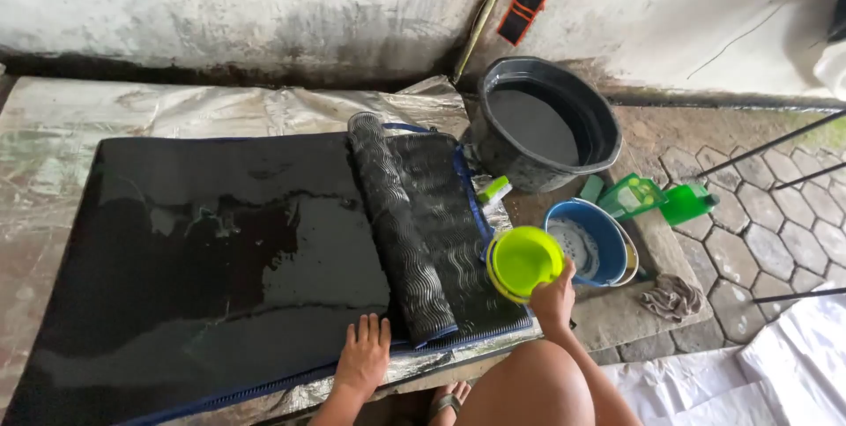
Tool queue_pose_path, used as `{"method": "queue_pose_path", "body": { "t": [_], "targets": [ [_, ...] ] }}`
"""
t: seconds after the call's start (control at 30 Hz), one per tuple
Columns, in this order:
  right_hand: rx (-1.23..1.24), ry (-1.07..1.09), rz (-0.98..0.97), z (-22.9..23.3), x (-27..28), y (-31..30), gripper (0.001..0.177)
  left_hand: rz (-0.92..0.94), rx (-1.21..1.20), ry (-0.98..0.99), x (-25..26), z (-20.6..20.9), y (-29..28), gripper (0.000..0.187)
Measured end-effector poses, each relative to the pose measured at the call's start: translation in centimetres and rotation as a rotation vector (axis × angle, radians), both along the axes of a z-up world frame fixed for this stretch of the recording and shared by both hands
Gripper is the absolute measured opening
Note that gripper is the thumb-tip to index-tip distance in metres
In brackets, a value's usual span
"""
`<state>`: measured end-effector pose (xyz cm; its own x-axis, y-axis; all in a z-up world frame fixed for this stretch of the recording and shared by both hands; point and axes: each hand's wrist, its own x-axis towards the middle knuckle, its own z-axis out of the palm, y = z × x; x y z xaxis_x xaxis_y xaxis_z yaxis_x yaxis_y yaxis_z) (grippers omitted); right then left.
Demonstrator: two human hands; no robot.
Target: A person is scrubbing a large black mat with a sponge and soapy water on the floor.
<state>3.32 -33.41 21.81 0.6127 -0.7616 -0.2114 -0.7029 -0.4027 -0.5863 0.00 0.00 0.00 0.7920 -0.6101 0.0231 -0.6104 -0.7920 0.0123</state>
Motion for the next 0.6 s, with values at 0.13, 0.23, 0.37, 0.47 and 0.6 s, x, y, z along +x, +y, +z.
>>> {"method": "queue_pose_path", "body": {
  "t": [0.13,0.23,0.37,0.47,0.6],
  "targets": [
    [0.159,-0.033,-0.120,3.0,1.2,1.3,0.075,0.016,-0.081,-0.122,2.6,1.5,-0.2,0.032],
    [0.160,-0.077,-0.147,2.8,1.0,1.0,0.072,-0.004,-0.143,-0.062,5.5,6.7,0.4,0.013],
    [0.145,-0.275,-0.161,3.4,-0.4,0.4,0.072,0.070,-0.151,0.098,8.7,13.9,2.5,0.024],
    [0.071,-0.455,-0.253,2.8,-2.2,0.5,0.071,0.135,-0.199,0.034,11.0,16.1,5.0,0.029],
    [-0.002,-0.488,-0.240,1.0,-4.2,-1.5,0.069,0.231,-0.318,0.002,14.2,20.8,8.0,0.029]
  ]
}}
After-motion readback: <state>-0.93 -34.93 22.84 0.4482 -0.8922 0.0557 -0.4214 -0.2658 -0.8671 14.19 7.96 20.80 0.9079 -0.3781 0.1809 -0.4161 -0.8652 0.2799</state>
